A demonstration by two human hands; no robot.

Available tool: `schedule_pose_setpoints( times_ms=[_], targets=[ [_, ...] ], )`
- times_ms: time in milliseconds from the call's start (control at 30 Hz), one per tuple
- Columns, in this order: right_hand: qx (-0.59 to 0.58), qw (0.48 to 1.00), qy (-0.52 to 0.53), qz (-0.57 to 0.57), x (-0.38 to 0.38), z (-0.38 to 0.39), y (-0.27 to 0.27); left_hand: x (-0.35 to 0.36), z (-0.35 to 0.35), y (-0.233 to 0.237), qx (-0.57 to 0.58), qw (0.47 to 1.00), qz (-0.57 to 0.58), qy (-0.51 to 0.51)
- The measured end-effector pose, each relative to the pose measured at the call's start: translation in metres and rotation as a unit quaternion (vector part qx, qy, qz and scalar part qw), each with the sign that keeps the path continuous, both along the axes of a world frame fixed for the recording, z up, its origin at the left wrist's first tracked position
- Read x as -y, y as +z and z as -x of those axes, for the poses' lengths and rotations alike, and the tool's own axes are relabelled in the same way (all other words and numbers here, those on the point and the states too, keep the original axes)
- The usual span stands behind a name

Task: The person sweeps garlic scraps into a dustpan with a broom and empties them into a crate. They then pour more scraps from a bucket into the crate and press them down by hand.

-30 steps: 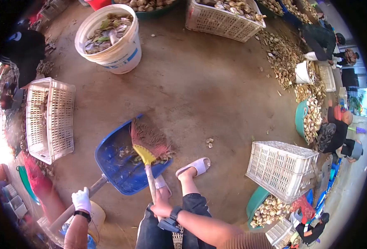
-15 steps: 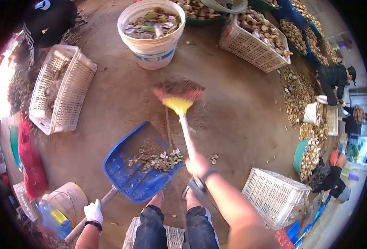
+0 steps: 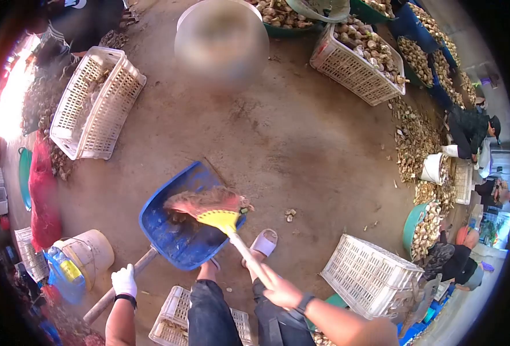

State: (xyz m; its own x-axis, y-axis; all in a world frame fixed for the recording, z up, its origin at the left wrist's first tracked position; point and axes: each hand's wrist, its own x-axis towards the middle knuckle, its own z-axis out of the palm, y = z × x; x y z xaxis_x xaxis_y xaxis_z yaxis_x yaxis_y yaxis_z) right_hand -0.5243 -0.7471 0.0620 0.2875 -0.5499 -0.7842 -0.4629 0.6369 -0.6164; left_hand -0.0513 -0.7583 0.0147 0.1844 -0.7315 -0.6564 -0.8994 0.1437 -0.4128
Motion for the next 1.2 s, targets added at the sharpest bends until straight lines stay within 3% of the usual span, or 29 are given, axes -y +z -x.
schedule_pose_setpoints(
  times_ms=[100, 167, 267, 333, 367, 400, 433, 467, 500, 533, 567, 600, 667, 733, 867, 933, 1067, 1133, 1200],
  targets=[
    [-0.053, 0.975, -0.12, -0.181, -0.032, 0.02, 0.047, -0.023, -0.044, 0.002, 0.01, 0.999, 0.025, -0.03],
    [-0.087, 0.954, -0.236, -0.162, -0.062, 0.019, 0.043, -0.03, -0.073, 0.009, 0.032, 0.997, 0.027, -0.067],
    [-0.082, 0.893, -0.42, -0.138, -0.076, 0.02, -0.013, -0.032, -0.108, 0.006, 0.05, 0.996, -0.013, -0.073],
    [-0.137, 0.862, -0.472, -0.127, -0.05, 0.025, -0.075, -0.032, -0.124, -0.002, 0.047, 0.995, -0.01, -0.09],
    [-0.112, 0.842, -0.515, -0.109, -0.038, 0.03, -0.112, -0.03, -0.128, -0.006, 0.05, 0.995, -0.019, -0.087],
    [-0.038, 0.832, -0.523, -0.179, -0.021, 0.034, -0.132, -0.026, -0.133, -0.008, 0.047, 0.995, -0.023, -0.09],
    [-0.014, 0.785, -0.565, -0.254, -0.014, 0.022, -0.168, -0.022, -0.137, -0.012, 0.05, 0.995, -0.019, -0.089],
    [0.041, 0.801, -0.547, -0.239, -0.026, -0.001, -0.195, -0.019, -0.14, -0.016, 0.054, 0.995, -0.015, -0.087],
    [0.197, 0.721, -0.588, -0.31, -0.032, -0.036, -0.192, -0.017, -0.145, -0.019, 0.044, 0.993, 0.001, -0.112],
    [0.193, 0.718, -0.593, -0.311, -0.056, -0.069, -0.198, -0.015, -0.147, -0.02, 0.04, 0.992, -0.004, -0.116],
    [0.109, 0.844, -0.45, -0.27, -0.092, -0.099, -0.212, -0.012, -0.148, -0.02, 0.041, 0.992, -0.002, -0.116],
    [0.021, 0.934, -0.284, -0.214, -0.12, -0.129, -0.23, -0.007, -0.148, -0.02, 0.043, 0.992, 0.006, -0.114],
    [-0.131, 0.946, -0.213, -0.208, -0.043, -0.202, -0.11, -0.008, -0.146, -0.018, 0.036, 0.992, 0.015, -0.116],
    [-0.004, 0.956, -0.188, -0.224, -0.059, -0.235, -0.106, -0.006, -0.145, -0.02, 0.027, 0.992, 0.03, -0.119],
    [0.079, 0.941, -0.149, -0.295, -0.042, -0.266, -0.039, -0.02, -0.15, -0.026, 0.013, 0.999, -0.028, -0.037],
    [0.126, 0.939, -0.161, -0.276, -0.045, -0.26, -0.012, -0.034, -0.154, -0.032, 0.011, 0.999, -0.048, -0.008],
    [0.104, 0.95, -0.162, -0.245, -0.033, -0.211, 0.051, -0.07, -0.171, -0.044, 0.014, 0.997, -0.068, 0.045],
    [0.026, 0.969, -0.115, -0.217, -0.012, -0.19, 0.074, -0.084, -0.176, -0.045, 0.019, 0.994, -0.084, 0.066],
    [-0.008, 0.985, -0.129, -0.117, 0.004, -0.174, 0.047, -0.091, -0.175, -0.038, 0.019, 0.993, -0.097, 0.068]
  ],
)
